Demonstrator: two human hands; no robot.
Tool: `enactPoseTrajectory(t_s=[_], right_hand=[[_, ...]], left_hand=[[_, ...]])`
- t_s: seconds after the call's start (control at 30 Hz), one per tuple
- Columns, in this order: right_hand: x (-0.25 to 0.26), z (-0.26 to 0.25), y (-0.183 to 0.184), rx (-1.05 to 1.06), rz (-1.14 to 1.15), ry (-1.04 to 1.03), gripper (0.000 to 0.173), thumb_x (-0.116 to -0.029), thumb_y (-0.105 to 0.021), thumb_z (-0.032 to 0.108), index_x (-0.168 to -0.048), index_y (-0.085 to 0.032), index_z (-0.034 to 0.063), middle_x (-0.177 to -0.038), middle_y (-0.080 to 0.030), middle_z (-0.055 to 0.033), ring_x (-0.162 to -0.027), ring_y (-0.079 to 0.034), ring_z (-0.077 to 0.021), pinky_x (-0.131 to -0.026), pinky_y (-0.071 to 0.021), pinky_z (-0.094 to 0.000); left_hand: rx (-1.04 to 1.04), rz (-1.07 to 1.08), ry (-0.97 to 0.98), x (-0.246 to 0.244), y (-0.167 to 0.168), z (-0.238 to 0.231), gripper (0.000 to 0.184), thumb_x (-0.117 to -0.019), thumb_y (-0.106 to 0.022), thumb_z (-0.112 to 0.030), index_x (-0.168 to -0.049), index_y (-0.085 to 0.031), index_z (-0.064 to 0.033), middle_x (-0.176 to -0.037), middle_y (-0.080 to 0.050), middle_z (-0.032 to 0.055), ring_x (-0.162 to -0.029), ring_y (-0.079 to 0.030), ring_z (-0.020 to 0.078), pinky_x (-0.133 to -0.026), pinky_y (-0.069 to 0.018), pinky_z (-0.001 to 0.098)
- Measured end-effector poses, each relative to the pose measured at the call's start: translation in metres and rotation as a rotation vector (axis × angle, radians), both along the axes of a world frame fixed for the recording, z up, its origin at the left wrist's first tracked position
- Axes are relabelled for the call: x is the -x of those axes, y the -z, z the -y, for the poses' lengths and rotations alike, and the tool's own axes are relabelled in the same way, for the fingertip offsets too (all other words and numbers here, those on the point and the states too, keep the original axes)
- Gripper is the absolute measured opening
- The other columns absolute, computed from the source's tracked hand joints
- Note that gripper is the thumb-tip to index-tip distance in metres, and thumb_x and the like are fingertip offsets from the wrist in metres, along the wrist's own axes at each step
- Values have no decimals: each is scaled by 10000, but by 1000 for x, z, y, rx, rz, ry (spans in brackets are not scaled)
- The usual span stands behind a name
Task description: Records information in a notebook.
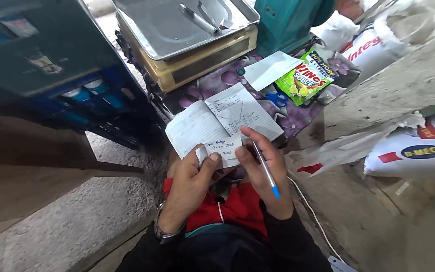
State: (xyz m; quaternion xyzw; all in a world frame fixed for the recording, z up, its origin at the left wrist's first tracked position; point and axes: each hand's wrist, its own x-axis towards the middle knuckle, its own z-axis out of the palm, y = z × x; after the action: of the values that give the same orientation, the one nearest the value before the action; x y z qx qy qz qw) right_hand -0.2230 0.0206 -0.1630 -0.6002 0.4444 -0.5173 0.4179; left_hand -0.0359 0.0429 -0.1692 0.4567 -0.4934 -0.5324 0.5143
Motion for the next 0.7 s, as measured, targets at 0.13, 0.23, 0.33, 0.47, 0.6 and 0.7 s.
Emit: enactPoseTrajectory(t_s=[0.13, 0.23, 0.33, 0.47, 0.6, 0.7], right_hand=[[3, 2, 3, -31, 14, -70, 501, -973, -705, 136, -1457, -574, 148, -926, -686, -84, -718, -645, -184, -623, -591, -335], [6, 3, 2, -55, 8, -147, 481, -973, -709, 140, -1441, -597, 135, -1010, -727, -79, -804, -690, -167, -714, -619, -330], [13, 6, 5, -46, -22, -221, 467, -980, -707, 149, -1435, -605, 127, -1082, -736, -76, -861, -706, -158, -767, -626, -327], [28, 20, -4, 26, -172, -257, 443, -982, -707, 188, -1417, -626, 157, -1116, -732, -24, -865, -692, -110, -767, -620, -314], [42, 49, -19, 189, -204, -167, 437, -1064, -545, 277, -1453, -564, 78, -1031, -719, -47, -798, -668, -123, -667, -596, -309], [57, 64, -22, 131, -99, -19, 715, -1073, -211, 606, -1473, -550, 119, -981, -717, -33, -788, -648, -114, -701, -567, -285]], left_hand=[[32, 19, 90, 2, 1, -2, 283, -1073, -537, -190, -1296, -560, -17, -1035, -736, 130, -904, -739, 267, -797, -651, 436], [97, 94, 137, 4, 3, -2, 332, -1070, -556, -228, -1340, -518, -38, -1053, -734, 75, -941, -729, 206, -838, -637, 396], [135, 85, 157, -3, 3, 0, 319, -1059, -575, -219, -1305, -565, -16, -1050, -731, 99, -916, -723, 226, -808, -633, 396], [166, 215, 155, -16, 0, 14, 234, -1010, -652, -203, -1190, -685, -57, -951, -751, 61, -804, -731, 199, -710, -646, 368], [220, 303, 11, -15, -15, 48, 184, -965, -704, -193, -1130, -718, -114, -851, -741, 38, -664, -704, 172, -602, -632, 360], [329, 374, -95, -10, -23, 88, 198, -994, -685, -201, -1168, -666, -110, -878, -726, 40, -651, -694, 152, -576, -620, 335]])
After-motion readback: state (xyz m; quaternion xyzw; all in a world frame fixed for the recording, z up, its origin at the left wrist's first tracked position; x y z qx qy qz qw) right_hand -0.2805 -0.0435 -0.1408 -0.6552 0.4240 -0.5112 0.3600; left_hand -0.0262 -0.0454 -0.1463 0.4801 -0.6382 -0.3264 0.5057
